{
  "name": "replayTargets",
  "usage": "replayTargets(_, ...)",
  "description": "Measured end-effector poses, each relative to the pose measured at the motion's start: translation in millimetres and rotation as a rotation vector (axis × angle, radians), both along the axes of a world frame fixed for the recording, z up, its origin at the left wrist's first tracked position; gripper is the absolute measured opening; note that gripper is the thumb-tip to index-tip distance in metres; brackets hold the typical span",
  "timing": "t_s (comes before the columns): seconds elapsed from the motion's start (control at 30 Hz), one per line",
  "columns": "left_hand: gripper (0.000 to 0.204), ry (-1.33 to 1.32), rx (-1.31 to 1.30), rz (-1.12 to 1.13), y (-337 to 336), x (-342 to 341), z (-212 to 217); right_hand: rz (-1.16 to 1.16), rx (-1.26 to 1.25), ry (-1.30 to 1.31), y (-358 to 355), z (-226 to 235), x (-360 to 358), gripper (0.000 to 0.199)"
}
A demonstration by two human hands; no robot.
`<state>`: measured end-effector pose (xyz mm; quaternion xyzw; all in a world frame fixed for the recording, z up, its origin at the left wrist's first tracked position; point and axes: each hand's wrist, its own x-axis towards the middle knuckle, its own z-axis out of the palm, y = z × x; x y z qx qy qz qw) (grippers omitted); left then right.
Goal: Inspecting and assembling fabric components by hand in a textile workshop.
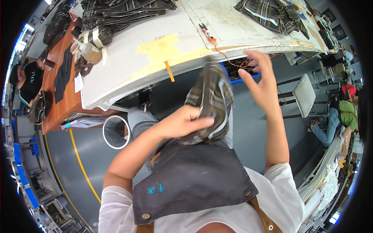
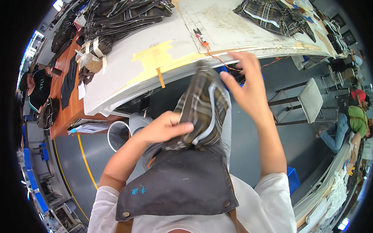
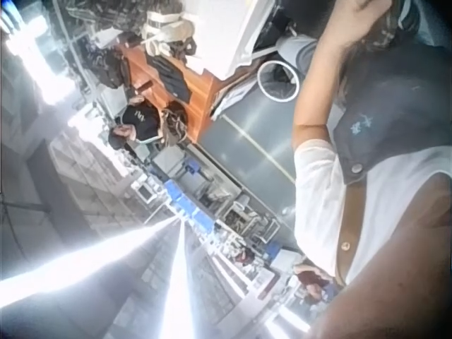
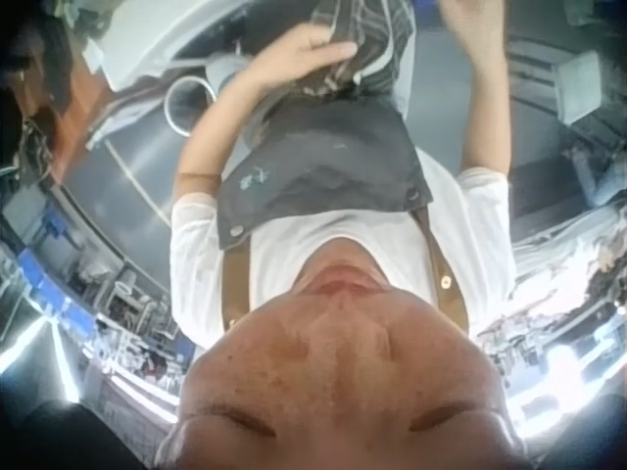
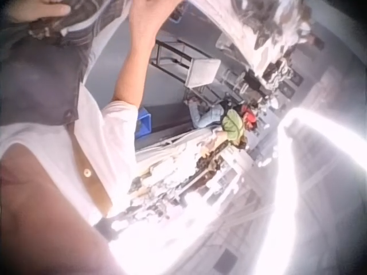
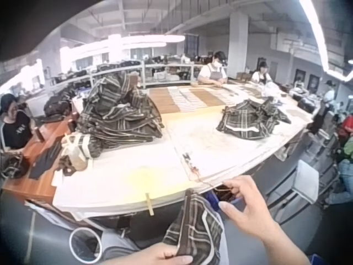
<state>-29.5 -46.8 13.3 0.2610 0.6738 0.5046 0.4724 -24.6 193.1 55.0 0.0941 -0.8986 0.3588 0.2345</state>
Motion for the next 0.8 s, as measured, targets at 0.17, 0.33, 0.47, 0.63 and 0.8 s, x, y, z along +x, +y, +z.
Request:
replayTargets(0.17,0.067,-0.665,0.710,0.212,17,4,12,0.457,-0.395,-0.257,-18,10,27,0.028)
replayTargets(0.33,0.043,-0.523,0.535,0.338,6,11,7,0.434,-0.405,-0.434,-26,7,31,0.026)
replayTargets(0.47,0.031,-0.634,0.628,0.683,-8,21,-2,0.553,-0.240,-0.457,-31,14,31,0.025)
replayTargets(0.63,0.038,-0.910,0.700,0.615,-23,34,-13,0.424,-0.298,-0.368,-47,-1,30,0.017)
replayTargets(0.8,0.043,-1.132,0.612,0.585,-31,32,-26,0.470,-0.380,-0.421,-65,-4,22,0.020)
